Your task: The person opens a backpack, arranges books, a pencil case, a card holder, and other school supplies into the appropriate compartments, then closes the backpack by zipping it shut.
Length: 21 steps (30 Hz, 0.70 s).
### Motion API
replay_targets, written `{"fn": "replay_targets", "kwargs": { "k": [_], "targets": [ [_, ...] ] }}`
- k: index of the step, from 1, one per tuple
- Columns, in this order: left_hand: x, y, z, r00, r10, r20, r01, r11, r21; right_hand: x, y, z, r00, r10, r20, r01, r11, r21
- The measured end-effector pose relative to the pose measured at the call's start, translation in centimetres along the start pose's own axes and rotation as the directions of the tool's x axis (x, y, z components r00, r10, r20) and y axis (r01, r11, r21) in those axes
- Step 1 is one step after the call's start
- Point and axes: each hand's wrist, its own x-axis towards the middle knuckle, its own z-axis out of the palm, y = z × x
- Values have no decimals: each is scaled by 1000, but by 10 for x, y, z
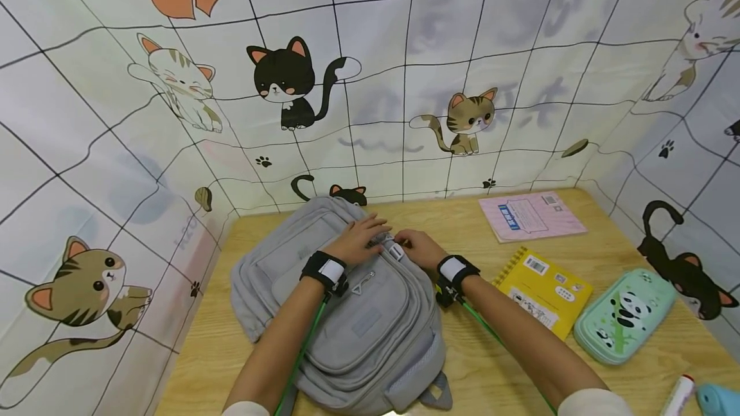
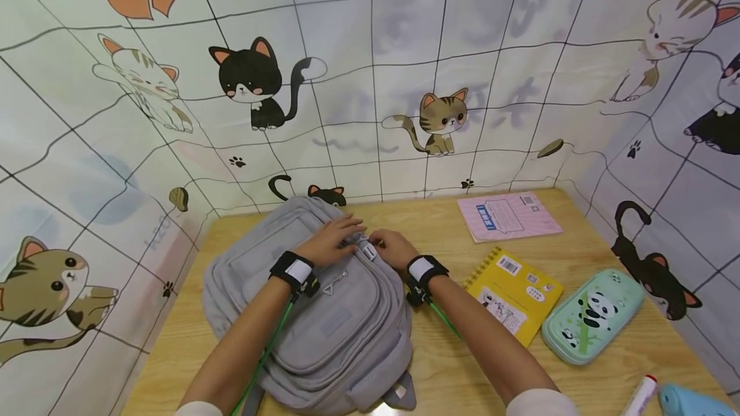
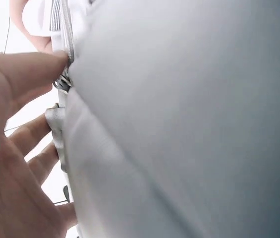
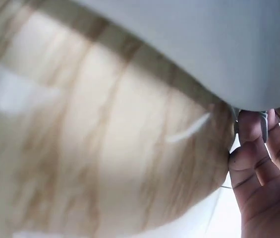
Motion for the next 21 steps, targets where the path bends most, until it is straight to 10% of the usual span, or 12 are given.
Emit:
{"fn": "replay_targets", "kwargs": {
  "k": [21],
  "targets": [
    [8, -8, -1, 1000, -5, -22, 6, 1000, 10, -16, 5, -5, 998, 20, -57, -31, 979, -201]
  ]
}}
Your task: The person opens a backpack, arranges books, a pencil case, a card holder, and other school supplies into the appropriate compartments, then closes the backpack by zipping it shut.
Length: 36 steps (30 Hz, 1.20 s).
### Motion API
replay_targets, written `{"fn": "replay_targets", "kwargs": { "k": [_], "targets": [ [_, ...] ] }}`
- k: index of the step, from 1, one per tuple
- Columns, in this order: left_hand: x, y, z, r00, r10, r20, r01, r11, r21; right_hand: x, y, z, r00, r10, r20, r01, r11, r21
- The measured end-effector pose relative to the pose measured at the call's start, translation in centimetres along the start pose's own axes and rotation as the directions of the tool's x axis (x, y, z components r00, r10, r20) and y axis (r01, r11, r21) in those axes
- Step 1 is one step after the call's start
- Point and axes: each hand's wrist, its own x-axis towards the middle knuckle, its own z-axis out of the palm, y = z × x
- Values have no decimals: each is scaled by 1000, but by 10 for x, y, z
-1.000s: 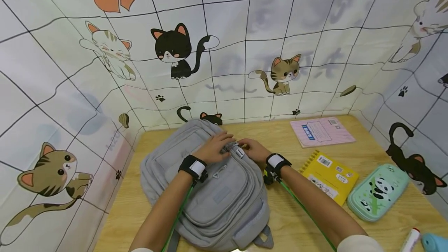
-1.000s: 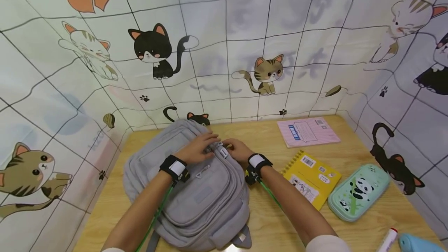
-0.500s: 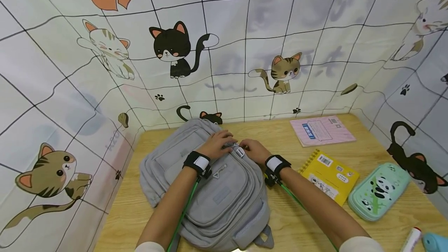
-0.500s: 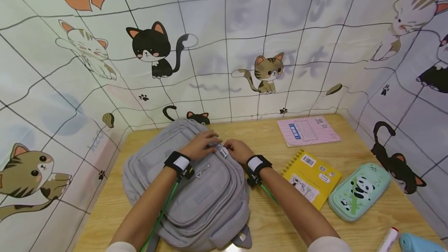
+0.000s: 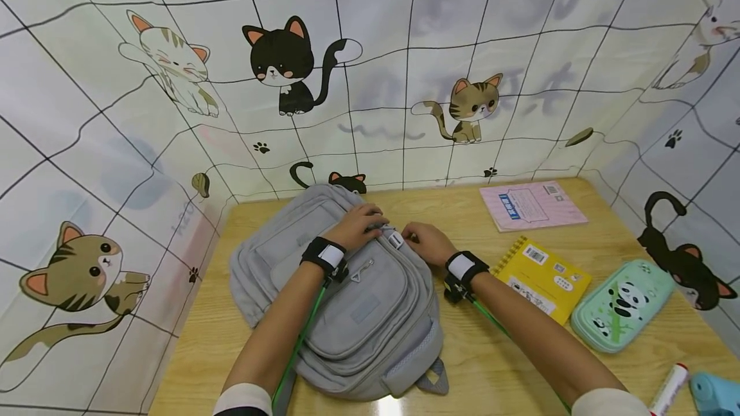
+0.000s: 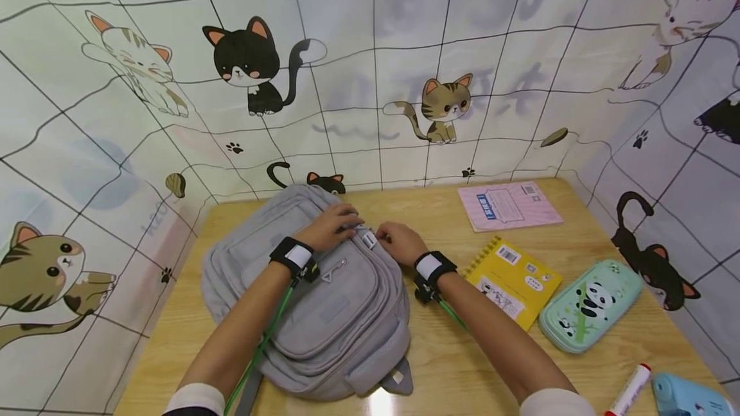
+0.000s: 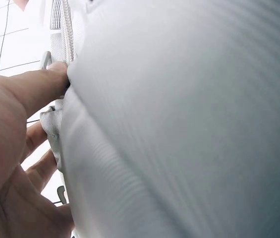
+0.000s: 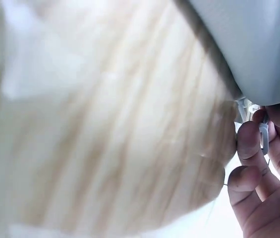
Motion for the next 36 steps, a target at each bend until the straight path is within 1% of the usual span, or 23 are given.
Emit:
{"fn": "replay_targets", "kwargs": {
  "k": [4, 11, 15, 21, 26, 30, 33, 36],
  "targets": [
    [0, 0, 0, 1000, 4, 3, -4, 1000, -6, -5, 0, -2, 1000, 5, 2, -5, 1000, -15],
    [-1, 1, -2, 1000, 15, 0, -15, 1000, 5, -11, -1, -3, 1000, 11, -6, -11, 1000, -7],
    [-3, 1, -2, 1000, 13, -5, -13, 1000, 4, -15, -2, -3, 1000, 2, -14, -2, 1000, -6],
    [-4, 4, -3, 1000, 23, -16, -23, 999, -26, -20, -2, -5, 1000, 17, -17, -17, 1000, -10],
    [-2, 5, -1, 999, 32, -20, -33, 999, -24, -27, -2, -8, 1000, 16, -16, -16, 1000, 2],
    [-2, 3, -1, 999, 39, -29, -39, 999, -16, -31, -4, -10, 999, 34, -9, -34, 999, -1],
    [-3, 4, -3, 999, 42, -24, -43, 999, -27, -34, -6, -11, 998, 59, -6, -59, 998, -2],
    [-3, 6, -3, 999, 41, -24, -41, 999, -26, -39, -8, -13, 998, 67, -5, -67, 998, -6]
  ]
}}
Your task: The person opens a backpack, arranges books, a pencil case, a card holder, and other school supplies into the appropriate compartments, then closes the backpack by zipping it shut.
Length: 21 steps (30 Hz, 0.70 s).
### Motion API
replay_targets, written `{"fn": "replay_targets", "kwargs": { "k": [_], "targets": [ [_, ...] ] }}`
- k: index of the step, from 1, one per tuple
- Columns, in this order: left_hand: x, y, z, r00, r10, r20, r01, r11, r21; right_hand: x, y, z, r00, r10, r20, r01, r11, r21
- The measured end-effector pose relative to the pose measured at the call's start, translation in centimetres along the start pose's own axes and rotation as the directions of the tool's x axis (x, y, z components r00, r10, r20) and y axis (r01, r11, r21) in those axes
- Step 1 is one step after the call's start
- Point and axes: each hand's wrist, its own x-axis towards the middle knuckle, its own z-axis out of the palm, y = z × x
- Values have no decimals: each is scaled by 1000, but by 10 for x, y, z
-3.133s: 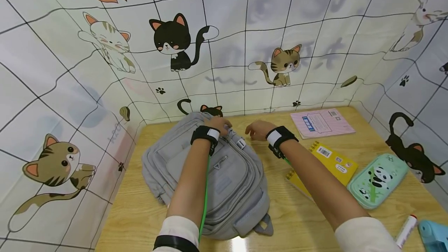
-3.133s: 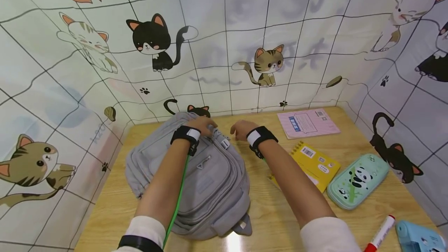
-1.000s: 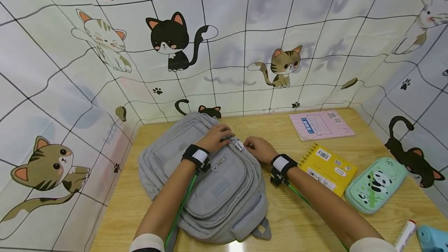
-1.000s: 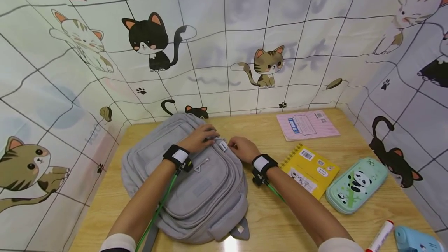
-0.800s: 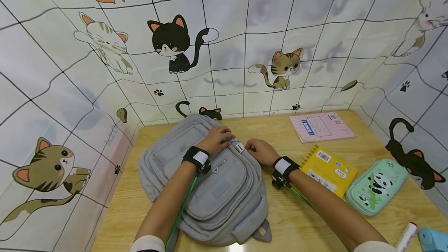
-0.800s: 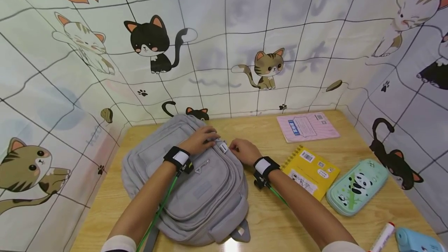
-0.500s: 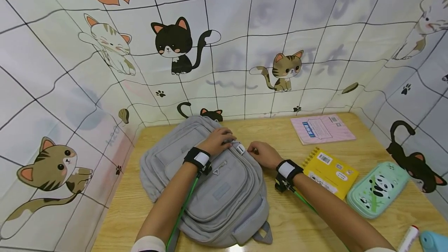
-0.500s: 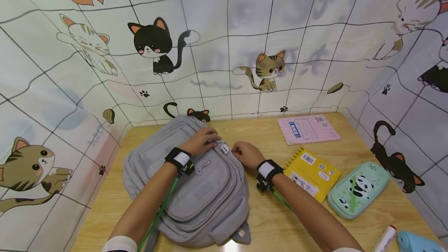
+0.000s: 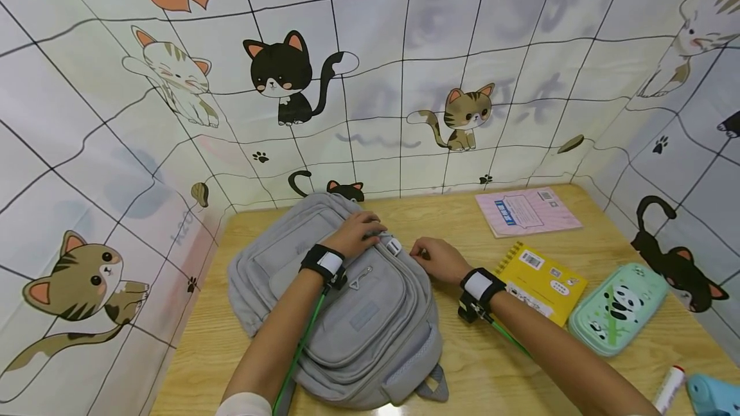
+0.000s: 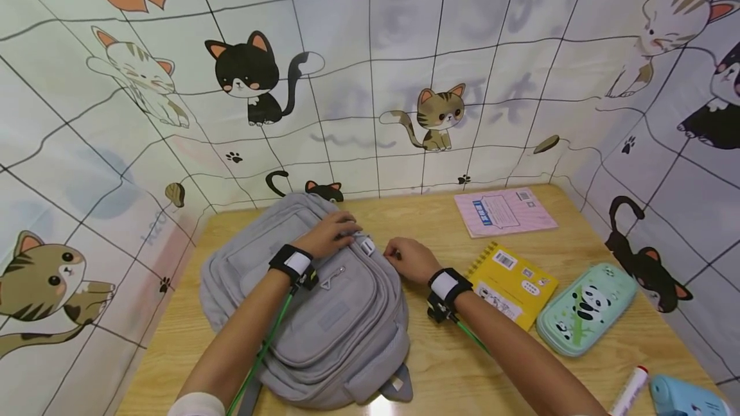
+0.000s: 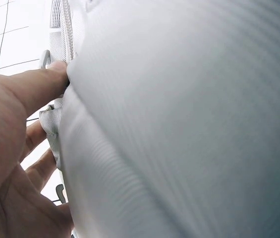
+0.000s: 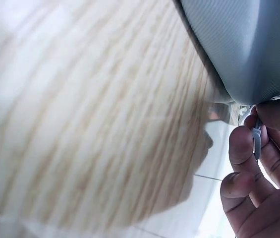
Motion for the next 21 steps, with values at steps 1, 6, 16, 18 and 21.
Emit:
{"fn": "replay_targets", "kwargs": {
  "k": [1, 6, 16, 18, 21],
  "targets": [
    [0, 0, 0, 1000, -1, -3, 1, 1000, 1, -1, 0, 0, 1000, 0, 0, 0, 1000, -1],
    [0, 0, 2, 1000, -6, -17, 6, 1000, -11, -4, 0, -1, 1000, -3, 1, 3, 1000, -7],
    [-1, 2, 0, 1000, -18, 3, 18, 1000, -24, -15, 0, -4, 1000, 7, -12, -7, 1000, -10],
    [-1, 2, 0, 1000, -20, 9, 20, 1000, -21, -17, 1, -4, 1000, 7, -14, -7, 1000, -25],
    [-1, 1, 1, 1000, -17, 13, 17, 1000, -16, -21, 1, -5, 1000, 10, -15, -10, 999, -30]
  ]
}}
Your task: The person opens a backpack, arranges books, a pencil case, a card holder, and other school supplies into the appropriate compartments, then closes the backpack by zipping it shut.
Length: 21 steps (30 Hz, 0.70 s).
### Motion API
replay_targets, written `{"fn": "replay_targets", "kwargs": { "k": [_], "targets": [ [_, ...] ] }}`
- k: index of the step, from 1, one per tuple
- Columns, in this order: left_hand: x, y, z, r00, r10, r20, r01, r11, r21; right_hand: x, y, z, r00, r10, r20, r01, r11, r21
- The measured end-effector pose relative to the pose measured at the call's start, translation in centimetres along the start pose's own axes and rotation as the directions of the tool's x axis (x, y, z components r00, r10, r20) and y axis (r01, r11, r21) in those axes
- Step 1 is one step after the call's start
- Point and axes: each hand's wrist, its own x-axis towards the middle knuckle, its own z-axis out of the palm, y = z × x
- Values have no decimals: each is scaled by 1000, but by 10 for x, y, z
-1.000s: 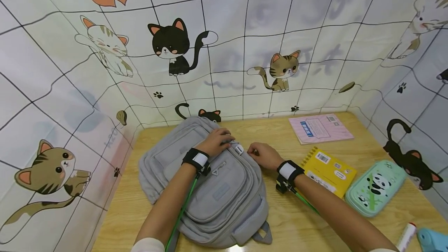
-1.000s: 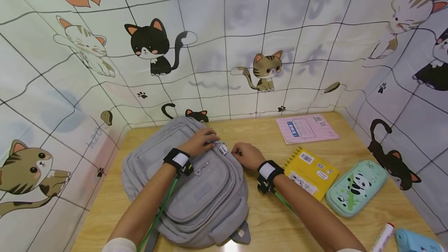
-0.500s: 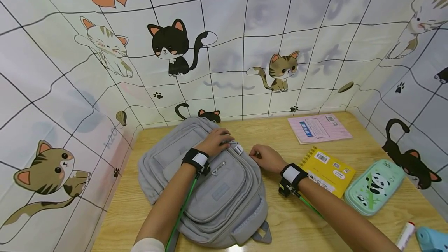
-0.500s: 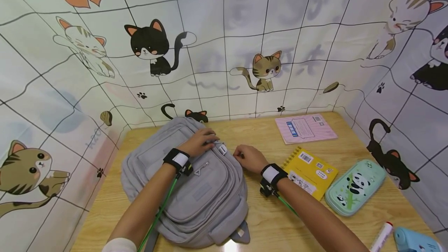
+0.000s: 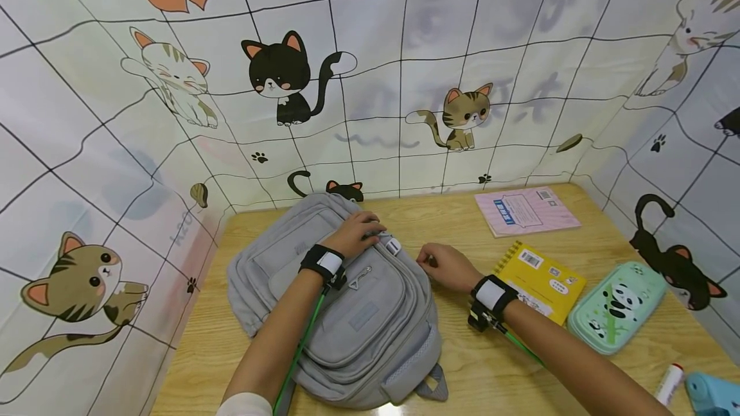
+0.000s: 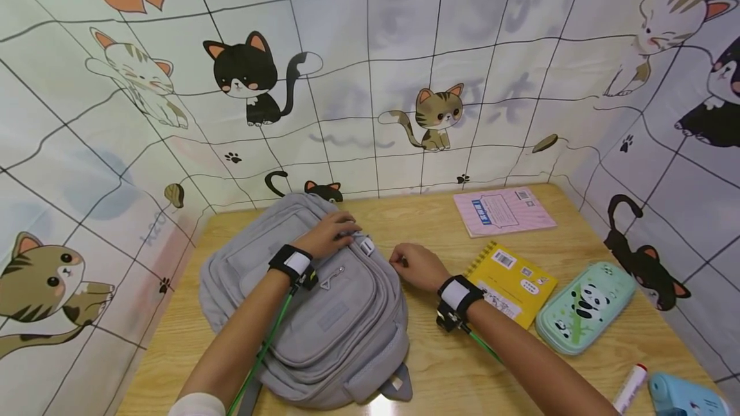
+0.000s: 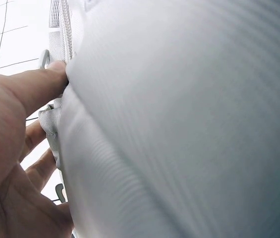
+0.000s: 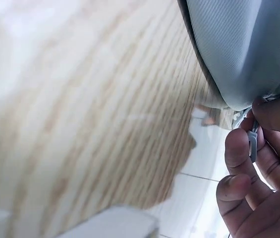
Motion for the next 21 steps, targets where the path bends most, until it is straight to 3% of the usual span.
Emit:
{"fn": "replay_targets", "kwargs": {
  "k": [12, 17, 21],
  "targets": [
    [2, -5, 4, 1000, 5, -5, -5, 1000, 15, -15, 0, -3, 1000, -9, -21, 9, 1000, -3],
    [2, -5, 3, 1000, -1, -10, 2, 1000, 12, -19, 0, -5, 1000, -15, -24, 16, 999, 32],
    [2, -4, -1, 1000, -2, 1, 2, 1000, -12, -23, -2, -7, 1000, 23, -8, -23, 997, 72]
  ]
}}
